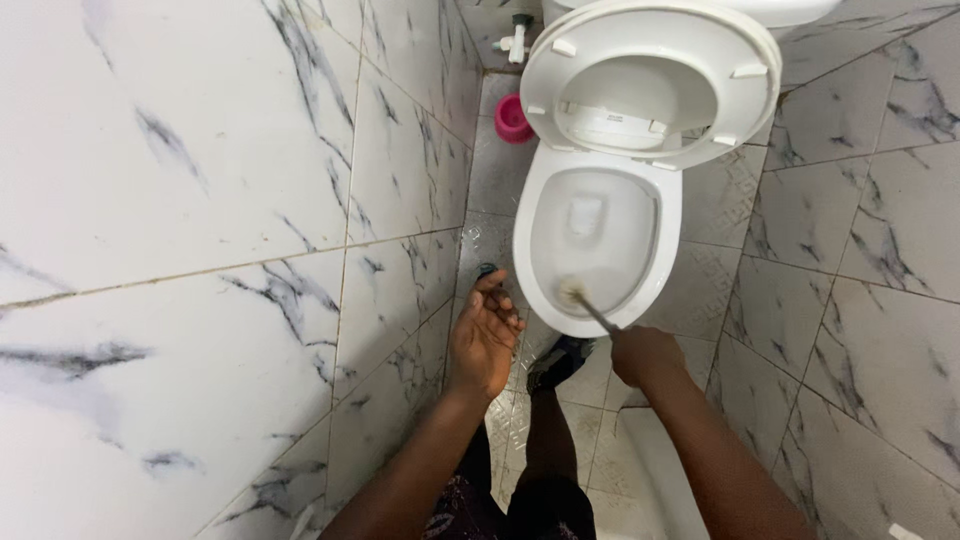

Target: The person cleans a toilet bowl by scrubbing the inside of the bowl with a toilet brush while lifting and adjusting the toilet seat.

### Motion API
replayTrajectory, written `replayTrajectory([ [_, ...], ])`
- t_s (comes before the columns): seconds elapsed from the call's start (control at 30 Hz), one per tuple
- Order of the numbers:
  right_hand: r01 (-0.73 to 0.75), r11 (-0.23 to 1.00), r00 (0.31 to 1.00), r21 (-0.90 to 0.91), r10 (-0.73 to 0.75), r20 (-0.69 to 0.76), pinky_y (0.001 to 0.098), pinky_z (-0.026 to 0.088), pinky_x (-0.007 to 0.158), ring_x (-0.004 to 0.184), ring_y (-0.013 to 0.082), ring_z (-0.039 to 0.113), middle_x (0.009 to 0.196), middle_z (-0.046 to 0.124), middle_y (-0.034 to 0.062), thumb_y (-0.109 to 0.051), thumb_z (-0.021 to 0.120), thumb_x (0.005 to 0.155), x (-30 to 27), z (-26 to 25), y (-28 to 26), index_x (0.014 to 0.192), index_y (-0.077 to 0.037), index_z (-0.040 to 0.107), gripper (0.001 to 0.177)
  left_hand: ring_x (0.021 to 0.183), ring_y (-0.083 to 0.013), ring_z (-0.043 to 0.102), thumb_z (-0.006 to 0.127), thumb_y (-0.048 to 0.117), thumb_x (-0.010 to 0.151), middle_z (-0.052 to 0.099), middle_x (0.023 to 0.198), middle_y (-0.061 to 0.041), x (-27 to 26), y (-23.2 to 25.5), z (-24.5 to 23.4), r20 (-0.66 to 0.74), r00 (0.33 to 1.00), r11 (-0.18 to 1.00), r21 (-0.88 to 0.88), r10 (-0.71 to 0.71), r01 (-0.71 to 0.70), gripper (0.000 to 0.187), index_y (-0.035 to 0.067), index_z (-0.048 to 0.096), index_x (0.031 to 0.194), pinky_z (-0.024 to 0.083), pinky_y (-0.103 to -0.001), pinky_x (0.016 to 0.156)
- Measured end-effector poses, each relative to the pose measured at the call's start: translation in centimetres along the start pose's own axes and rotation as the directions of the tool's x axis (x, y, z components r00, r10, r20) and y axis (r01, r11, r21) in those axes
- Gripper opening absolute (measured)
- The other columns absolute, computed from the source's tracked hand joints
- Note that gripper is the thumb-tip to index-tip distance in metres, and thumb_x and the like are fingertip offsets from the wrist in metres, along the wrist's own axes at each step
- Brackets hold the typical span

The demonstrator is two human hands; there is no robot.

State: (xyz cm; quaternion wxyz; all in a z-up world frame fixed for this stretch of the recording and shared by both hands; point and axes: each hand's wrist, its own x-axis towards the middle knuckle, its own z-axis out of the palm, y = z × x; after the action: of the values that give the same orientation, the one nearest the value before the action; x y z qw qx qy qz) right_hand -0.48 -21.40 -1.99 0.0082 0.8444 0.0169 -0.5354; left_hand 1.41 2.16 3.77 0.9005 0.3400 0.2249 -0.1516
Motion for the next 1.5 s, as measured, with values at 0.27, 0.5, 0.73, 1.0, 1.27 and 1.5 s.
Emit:
replayTrajectory([
  [0.27,-0.055,0.997,0.997,0.051,0.052,0.062,0.042,0.065,0.08,0.097,0.0217,0.076,0.115,0.074,0.0086,-0.018,0.044,0.109,0.2,-0.1,-0.3,0.159,-0.026,0.041,0.051,0.085,-0.0133,0.056,0.055,0.039,0.107,0.058,0.095,-0.001,0.3,-0.6,-0.2,0.034,0.999,1.0,-0.021,-0.001,0.001,0.042,0.007,0.059,0.134,0.048,-0.032,0.082],
  [0.5,0.011,0.979,1.0,0.205,-0.006,-0.025,0.0425,0.062,0.084,0.098,0.0256,0.074,0.112,0.074,0.0129,-0.024,0.05,0.105,1.1,-0.5,-1.6,0.164,-0.03,0.026,0.065,0.086,-0.0128,0.057,0.055,0.036,0.105,0.059,0.095,-0.001,1.2,-0.5,-0.2,0.035,0.999,1.0,-0.007,-0.001,0.001,0.042,0.006,0.059,0.134,0.048,-0.032,0.082],
  [0.73,0.003,0.972,1.0,0.236,0.0,-0.014,0.043,0.063,0.082,0.093,0.0262,0.075,0.11,0.076,0.014,-0.021,0.049,0.105,2.4,-0.7,-1.0,0.163,-0.031,0.03,0.062,0.086,-0.0132,0.057,0.056,0.037,0.105,0.058,0.095,-0.001,1.4,-0.5,-0.4,0.013,1.0,1.0,-0.008,-0.009,0.009,0.044,0.006,0.058,0.135,0.048,-0.032,0.082],
  [1.0,0.003,0.929,0.997,0.369,0.025,-0.073,0.0459,0.058,0.089,0.105,0.0305,0.071,0.119,0.072,0.0155,-0.025,0.052,0.105,2.7,-1.7,-0.6,0.162,-0.03,0.032,0.061,0.086,-0.0132,0.056,0.056,0.035,0.105,0.058,0.095,-0.001,1.5,-0.9,-0.3,0.002,1.0,1.0,-0.016,-0.02,0.02,0.043,0.005,0.057,0.136,0.048,-0.032,0.083],
  [1.27,-0.052,0.934,0.999,0.354,0.046,0.024,0.0445,0.06,0.088,0.102,0.0288,0.074,0.114,0.074,0.0163,-0.024,0.049,0.106,2.6,-1.9,-1.6,0.166,-0.028,0.025,0.065,0.086,-0.0148,0.058,0.056,0.034,0.107,0.06,0.096,-0.003,1.9,-1.0,-0.5,0.024,1.0,1.0,-0.02,0.004,-0.004,0.041,0.004,0.058,0.134,0.048,-0.033,0.081],
  [1.5,0.033,0.991,0.999,0.131,-0.036,0.021,0.0429,0.062,0.084,0.102,0.0272,0.074,0.117,0.073,0.0125,-0.009,0.049,0.103,2.6,-4.1,-1.7,0.163,-0.026,0.03,0.066,0.088,-0.0131,0.057,0.056,0.035,0.106,0.06,0.096,-0.002,1.7,-1.3,0.3,0.045,0.999,0.999,-0.038,0.008,-0.007,0.041,0.006,0.058,0.134,0.047,-0.033,0.083],
])
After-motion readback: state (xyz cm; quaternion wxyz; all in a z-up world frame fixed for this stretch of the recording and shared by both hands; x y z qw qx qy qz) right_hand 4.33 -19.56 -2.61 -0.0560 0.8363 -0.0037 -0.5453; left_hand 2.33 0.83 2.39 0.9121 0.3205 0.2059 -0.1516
